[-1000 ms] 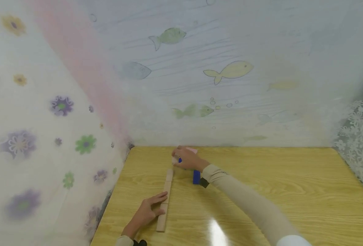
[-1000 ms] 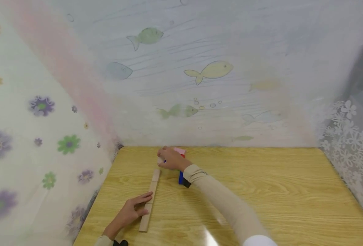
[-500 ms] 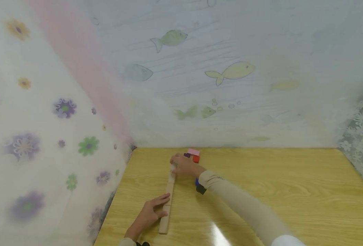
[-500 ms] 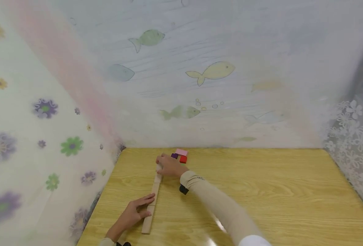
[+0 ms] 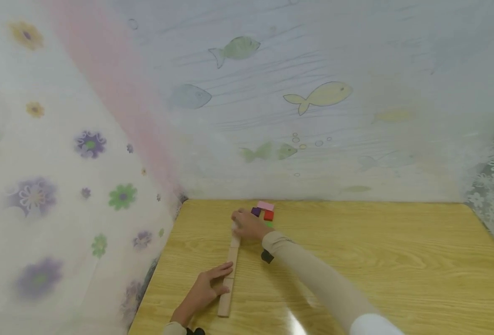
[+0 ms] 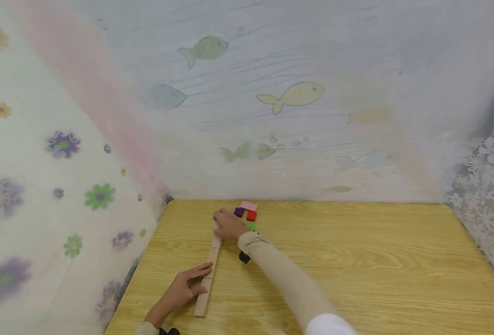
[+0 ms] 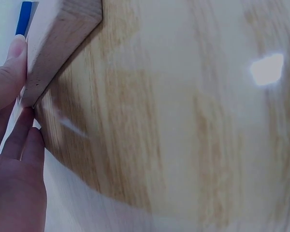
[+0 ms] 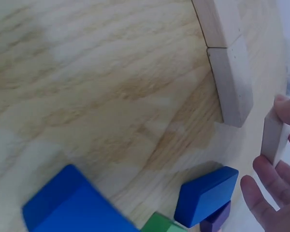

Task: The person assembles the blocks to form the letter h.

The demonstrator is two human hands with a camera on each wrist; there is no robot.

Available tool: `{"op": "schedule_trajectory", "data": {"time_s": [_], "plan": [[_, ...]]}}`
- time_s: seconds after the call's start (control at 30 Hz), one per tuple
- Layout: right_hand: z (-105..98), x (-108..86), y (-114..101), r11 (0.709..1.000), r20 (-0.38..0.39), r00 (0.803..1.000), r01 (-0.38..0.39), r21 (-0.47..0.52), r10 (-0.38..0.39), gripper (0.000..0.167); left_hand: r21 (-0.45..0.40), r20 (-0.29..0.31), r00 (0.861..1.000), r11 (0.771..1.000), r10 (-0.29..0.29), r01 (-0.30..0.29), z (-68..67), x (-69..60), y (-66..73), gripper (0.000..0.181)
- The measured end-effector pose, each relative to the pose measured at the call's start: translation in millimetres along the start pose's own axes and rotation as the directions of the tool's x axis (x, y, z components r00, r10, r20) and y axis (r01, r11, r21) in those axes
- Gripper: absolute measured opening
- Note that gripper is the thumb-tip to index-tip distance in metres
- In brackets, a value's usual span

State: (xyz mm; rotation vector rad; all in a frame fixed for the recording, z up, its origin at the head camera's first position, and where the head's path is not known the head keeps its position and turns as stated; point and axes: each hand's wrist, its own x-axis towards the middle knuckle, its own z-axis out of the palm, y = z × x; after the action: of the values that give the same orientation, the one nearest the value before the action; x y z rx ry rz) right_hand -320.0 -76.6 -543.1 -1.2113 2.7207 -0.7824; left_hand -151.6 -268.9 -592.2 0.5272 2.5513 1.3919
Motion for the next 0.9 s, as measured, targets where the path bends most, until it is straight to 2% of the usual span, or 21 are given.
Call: {"op": "schedule_trajectory", "data": {"time_s": [0.13, 0.33, 0.43, 0.53, 0.67, 0.77, 0.9], "plan": [[2, 5.5, 0, 0.999, 0.005, 1.000, -0.016, -0.051, 0.016, 0.033, -0.009, 0.004, 1.000, 1.000, 0.002, -0.002, 0.3, 0.8, 0.0, 0.055], [5, 11.7, 0, 0.991, 0.065, 0.989, -0.128, -0.030, 0.130, 0.036, -0.006, -0.020, 1.000, 1.000, 0.002, -0.002, 1.1, 0.8, 1.8, 0.053], [11, 14.2, 6, 0.985, 0.069, 0.984, -0.162, -0.064, 0.166, 0.035, -0.005, -0.024, 1.000, 1.000, 0.003, -0.003, 0.6, 0.9, 9.1, 0.052], [19, 17.8, 13, 0.980, 0.048, 0.984, -0.168, -0.111, 0.174, 0.030, -0.014, -0.015, 1.000, 1.000, -0.001, 0.001, -2.8, -0.7, 22.8, 0.051], [20, 20.4, 16, 0.981, 0.063, 0.982, -0.171, -0.092, 0.178, 0.027, -0.015, -0.002, 1.000, 1.000, -0.004, 0.004, -6.6, -0.6, 36.4, 0.050], [19, 20.9, 15, 0.985, 0.083, 0.983, -0.156, -0.075, 0.162, 0.024, -0.016, -0.005, 1.000, 1.000, -0.009, 0.009, -5.6, -0.5, 32.9, 0.050], [15, 20.4, 7, 0.983, 0.129, 0.978, -0.154, -0.097, 0.165, 0.021, -0.012, -0.012, 1.000, 1.000, -0.023, 0.023, -2.2, -0.7, 17.5, 0.051]]}}
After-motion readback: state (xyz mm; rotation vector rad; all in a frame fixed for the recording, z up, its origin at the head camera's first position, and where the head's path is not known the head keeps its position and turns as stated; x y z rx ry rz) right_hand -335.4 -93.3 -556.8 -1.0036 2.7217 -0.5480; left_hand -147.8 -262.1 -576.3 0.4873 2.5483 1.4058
